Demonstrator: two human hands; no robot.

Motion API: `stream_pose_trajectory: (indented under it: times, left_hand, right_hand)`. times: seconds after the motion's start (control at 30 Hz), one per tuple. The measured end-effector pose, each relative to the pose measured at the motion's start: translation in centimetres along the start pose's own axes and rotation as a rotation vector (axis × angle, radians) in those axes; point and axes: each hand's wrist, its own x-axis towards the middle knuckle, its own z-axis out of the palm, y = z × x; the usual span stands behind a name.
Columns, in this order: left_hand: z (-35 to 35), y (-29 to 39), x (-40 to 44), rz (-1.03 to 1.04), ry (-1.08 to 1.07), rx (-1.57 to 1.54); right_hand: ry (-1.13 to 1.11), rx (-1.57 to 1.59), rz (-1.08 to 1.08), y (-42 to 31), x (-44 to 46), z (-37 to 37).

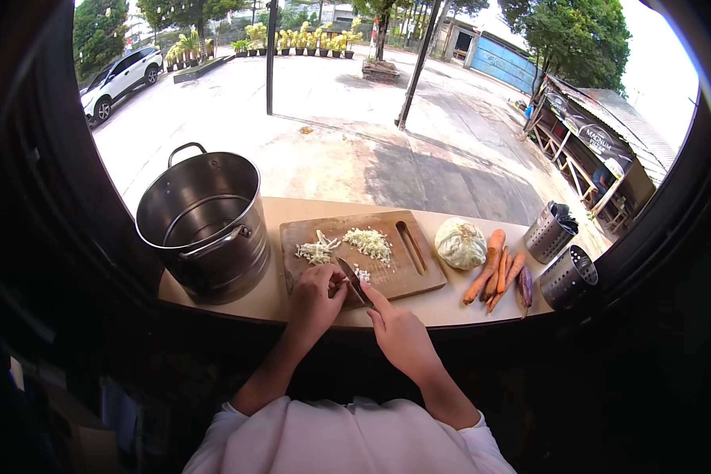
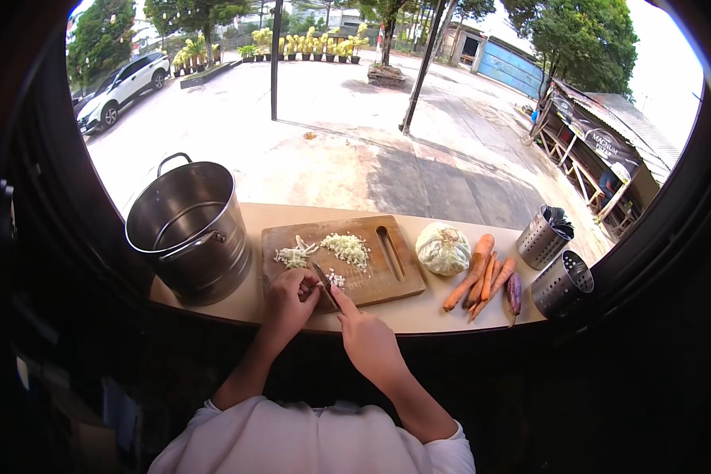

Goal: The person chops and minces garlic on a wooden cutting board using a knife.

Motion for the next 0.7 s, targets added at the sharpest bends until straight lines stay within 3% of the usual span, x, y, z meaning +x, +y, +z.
stream_pose_trajectory:
  times: [0.27, 0.47, 0.7]
  left_hand:
    - [0.1, -0.2, 0.0, 0.061, 0.041, 0.046]
    - [-0.1, 0.3, 0.0, 0.034, 0.035, 0.038]
    - [-0.1, 0.2, -0.1, 0.014, 0.01, -0.013]
  right_hand:
    - [-0.014, -0.116, -0.023, -0.2, 0.8, 0.7]
    - [-0.023, 0.132, -0.023, 0.8, 2.2, 0.1]
    - [-0.028, 0.15, -0.008, 0.6, 1.0, -0.4]
